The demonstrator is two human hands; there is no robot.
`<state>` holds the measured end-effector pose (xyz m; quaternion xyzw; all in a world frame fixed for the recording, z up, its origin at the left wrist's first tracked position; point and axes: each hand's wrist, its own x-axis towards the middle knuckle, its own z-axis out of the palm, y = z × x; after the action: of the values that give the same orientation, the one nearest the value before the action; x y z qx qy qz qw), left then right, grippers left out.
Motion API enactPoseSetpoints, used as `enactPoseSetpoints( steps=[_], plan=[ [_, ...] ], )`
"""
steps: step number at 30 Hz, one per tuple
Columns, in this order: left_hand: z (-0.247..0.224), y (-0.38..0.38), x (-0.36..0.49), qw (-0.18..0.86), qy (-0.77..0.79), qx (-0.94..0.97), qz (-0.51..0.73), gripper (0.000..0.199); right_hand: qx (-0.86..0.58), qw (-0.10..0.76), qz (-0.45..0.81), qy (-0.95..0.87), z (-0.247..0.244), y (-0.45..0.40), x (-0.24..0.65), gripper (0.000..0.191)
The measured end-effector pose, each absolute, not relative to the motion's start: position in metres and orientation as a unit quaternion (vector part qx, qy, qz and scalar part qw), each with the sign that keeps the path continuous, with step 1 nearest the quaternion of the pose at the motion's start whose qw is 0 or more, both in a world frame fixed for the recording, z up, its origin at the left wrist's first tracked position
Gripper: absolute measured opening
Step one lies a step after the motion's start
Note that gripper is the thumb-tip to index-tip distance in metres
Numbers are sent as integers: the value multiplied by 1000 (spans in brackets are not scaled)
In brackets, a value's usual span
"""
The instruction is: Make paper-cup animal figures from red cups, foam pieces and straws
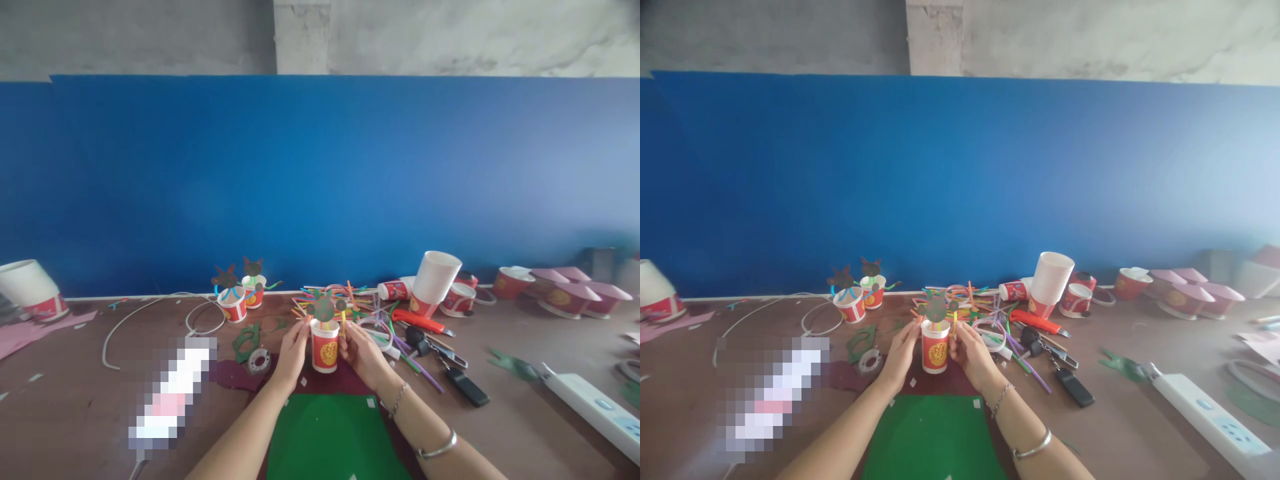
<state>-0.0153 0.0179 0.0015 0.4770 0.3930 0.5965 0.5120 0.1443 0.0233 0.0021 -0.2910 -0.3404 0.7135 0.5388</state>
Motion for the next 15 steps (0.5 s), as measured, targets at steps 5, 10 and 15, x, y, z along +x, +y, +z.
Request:
enactPoseSetpoints(
  steps=[5, 10, 15],
  plan=[
    [-4, 12, -8, 513, 372, 538, 557, 83, -339, 527, 676, -388, 4, 20, 142, 32],
    [-4, 17, -11, 393, 473, 489, 619, 92, -435, 527, 557, -472, 10, 25, 149, 41],
    [0, 18, -13, 361, 516, 451, 633, 98, -525, 580, 404, -474, 14, 37, 163, 39]
  ],
)
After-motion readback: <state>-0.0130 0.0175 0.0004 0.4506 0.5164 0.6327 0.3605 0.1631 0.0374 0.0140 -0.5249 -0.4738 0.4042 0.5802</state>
